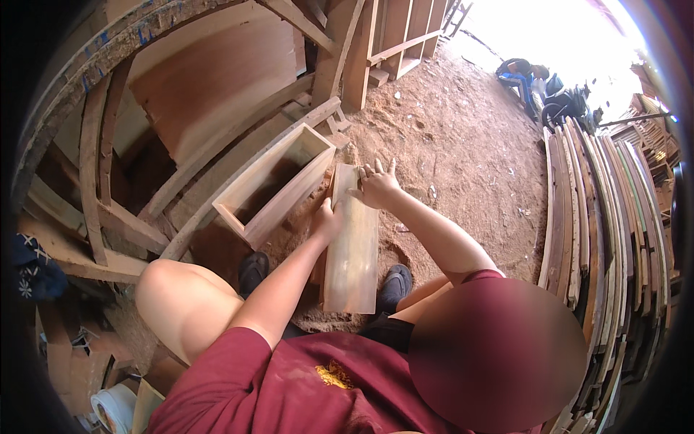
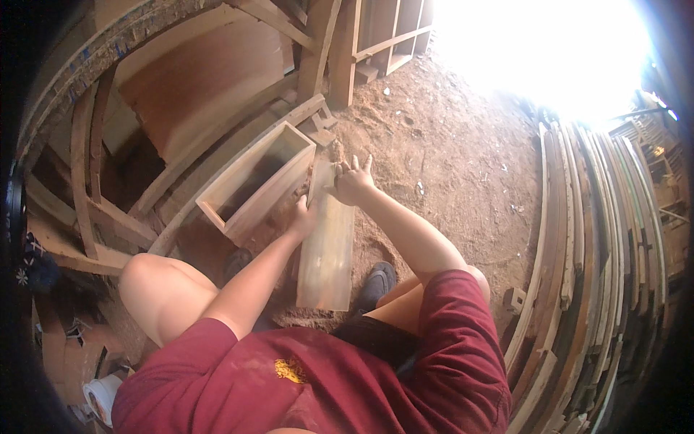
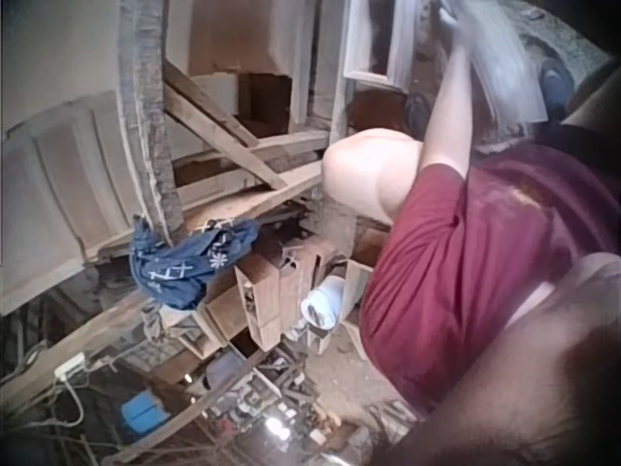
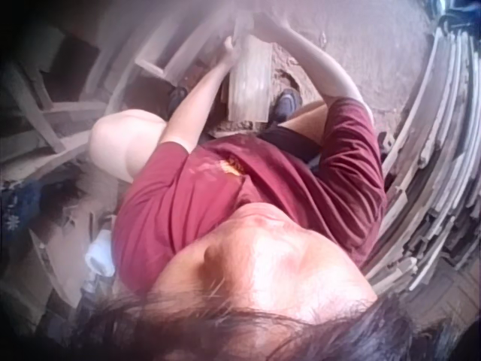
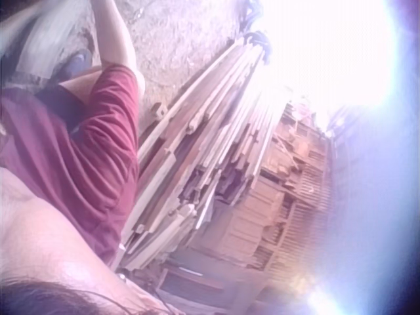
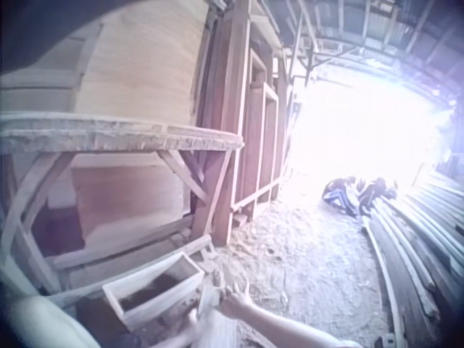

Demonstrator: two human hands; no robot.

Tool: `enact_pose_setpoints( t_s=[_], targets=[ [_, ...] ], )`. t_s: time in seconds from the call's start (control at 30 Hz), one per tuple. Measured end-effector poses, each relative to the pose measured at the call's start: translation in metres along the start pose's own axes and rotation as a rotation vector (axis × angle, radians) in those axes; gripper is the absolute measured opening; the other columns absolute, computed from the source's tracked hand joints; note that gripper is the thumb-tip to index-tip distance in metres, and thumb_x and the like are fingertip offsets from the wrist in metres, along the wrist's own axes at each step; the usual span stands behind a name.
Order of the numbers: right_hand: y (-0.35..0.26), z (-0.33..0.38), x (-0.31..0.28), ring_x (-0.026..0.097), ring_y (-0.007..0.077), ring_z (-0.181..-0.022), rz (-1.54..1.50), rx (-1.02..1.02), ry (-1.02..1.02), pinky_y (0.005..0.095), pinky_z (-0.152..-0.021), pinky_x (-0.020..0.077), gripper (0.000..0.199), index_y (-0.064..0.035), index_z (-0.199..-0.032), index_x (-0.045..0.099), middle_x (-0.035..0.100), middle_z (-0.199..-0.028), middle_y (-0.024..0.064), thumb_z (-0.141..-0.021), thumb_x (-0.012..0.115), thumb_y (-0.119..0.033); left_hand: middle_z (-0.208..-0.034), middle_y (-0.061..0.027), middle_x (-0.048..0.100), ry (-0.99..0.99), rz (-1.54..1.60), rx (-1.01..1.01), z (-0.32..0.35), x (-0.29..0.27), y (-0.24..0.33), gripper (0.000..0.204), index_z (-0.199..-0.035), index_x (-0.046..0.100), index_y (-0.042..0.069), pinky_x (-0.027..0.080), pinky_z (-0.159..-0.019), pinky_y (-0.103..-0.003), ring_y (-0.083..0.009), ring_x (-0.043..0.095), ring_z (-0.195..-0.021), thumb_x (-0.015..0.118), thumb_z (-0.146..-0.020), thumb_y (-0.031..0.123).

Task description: The person assembles a rectangular wooden frame by fitting pieces together and then rubs a flat wooden board against the frame's edges. The person sits on the ground in a workshop environment.

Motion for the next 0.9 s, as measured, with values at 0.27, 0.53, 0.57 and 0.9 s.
enact_pose_setpoints(
  t_s=[0.27, 0.53, 0.57, 0.9],
  targets=[
    [-0.029, 0.034, 0.021, 0.015, 0.0391, -0.150, 0.010, -0.122, -0.033, 0.0669, -0.118, 0.0059, 0.090, -0.0019, -0.156, 0.021, 0.026, -0.161, 0.0158, -0.098, 0.019, -0.070, -0.131, -0.0324, 0.056, -0.048, -0.041, -0.083, 0.017, -0.011, 0.016, 0.068, -0.142, 0.043, -0.003, 0.042, -0.104, -0.047, -0.0439, 0.054, -0.124, 0.042, -0.100, 0.050],
    [-0.009, -0.005, 0.005, 0.020, 0.0454, -0.147, -0.095, 0.026, 0.099, 0.0679, -0.117, 0.0034, 0.093, -0.0014, -0.156, 0.022, 0.029, -0.159, 0.0181, -0.096, 0.022, -0.072, -0.130, -0.0341, 0.056, -0.083, -0.054, -0.118, 0.016, -0.010, 0.018, 0.066, -0.143, 0.042, -0.004, 0.043, -0.104, -0.047, -0.0453, 0.053, -0.124, 0.042, -0.101, 0.047],
    [-0.013, 0.000, 0.007, 0.021, 0.0458, -0.147, -0.071, 0.018, 0.092, 0.0681, -0.116, 0.0030, 0.094, -0.0001, -0.155, 0.022, 0.030, -0.159, 0.0194, -0.095, 0.022, -0.072, -0.129, -0.0345, 0.056, -0.086, -0.060, -0.147, 0.018, -0.011, 0.017, 0.065, -0.143, 0.042, -0.004, 0.043, -0.103, -0.047, -0.0455, 0.053, -0.124, 0.042, -0.102, 0.046],
    [-0.007, -0.015, -0.002, 0.023, 0.0447, -0.147, -0.078, 0.034, 0.037, 0.0684, -0.116, 0.0015, 0.089, 0.0001, -0.154, 0.023, 0.031, -0.158, 0.0187, -0.098, 0.018, -0.069, -0.131, -0.0304, 0.057, -0.009, -0.086, -0.099, 0.024, -0.020, 0.031, 0.063, -0.142, 0.043, -0.004, 0.043, -0.104, -0.047, -0.0443, 0.054, -0.124, 0.042, -0.102, 0.045]
  ],
)
Point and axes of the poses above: each hand's wrist, its own z-axis away from the middle knuckle, its own x-axis out of the palm, y = z × x, the point moved 7 cm from there along -z, towards the middle knuckle
